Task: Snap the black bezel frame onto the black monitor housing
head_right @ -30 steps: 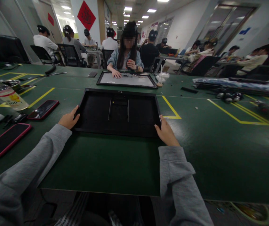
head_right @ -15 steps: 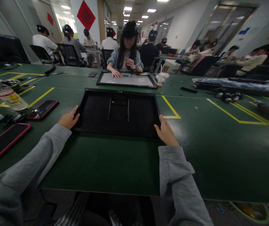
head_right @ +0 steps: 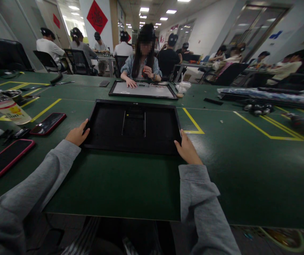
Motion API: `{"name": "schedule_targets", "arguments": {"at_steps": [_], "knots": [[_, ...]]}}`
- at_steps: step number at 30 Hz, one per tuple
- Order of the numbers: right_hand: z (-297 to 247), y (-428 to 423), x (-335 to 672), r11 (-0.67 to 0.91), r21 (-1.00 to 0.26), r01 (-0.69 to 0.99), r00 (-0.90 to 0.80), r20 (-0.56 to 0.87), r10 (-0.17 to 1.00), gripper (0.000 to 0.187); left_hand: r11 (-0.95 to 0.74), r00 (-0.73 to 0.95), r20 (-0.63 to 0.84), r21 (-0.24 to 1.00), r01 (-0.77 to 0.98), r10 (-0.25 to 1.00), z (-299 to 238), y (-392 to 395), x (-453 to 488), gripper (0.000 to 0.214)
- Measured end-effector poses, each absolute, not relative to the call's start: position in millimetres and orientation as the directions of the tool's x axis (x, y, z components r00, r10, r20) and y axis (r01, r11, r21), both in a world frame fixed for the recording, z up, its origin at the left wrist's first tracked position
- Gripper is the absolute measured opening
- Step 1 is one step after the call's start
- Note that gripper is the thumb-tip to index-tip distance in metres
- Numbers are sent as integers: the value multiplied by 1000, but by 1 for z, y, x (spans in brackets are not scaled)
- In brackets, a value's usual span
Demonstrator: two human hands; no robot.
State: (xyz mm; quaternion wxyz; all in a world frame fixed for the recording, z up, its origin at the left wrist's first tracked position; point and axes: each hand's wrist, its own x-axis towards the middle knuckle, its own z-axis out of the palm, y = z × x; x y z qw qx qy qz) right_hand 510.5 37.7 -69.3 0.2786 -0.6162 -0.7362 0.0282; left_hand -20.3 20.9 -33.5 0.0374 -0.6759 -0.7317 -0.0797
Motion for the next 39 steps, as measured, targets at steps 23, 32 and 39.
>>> {"name": "schedule_targets", "arguments": {"at_steps": [23, 32, 39], "knots": [[-72, 39, 512, 249, -380, 891, -90, 390, 916, 73, 86, -95, 142, 69, 994, 985, -31, 20, -18, 65], [-71, 39, 511, 245, -380, 892, -89, 384, 919, 73, 71, -82, 159, 74, 995, 984, -34, 21, -21, 65], [-70, 39, 511, 222, -369, 902, -79, 365, 927, 74, 82, -90, 153, 58, 995, 984, -34, 21, -20, 65]]}}
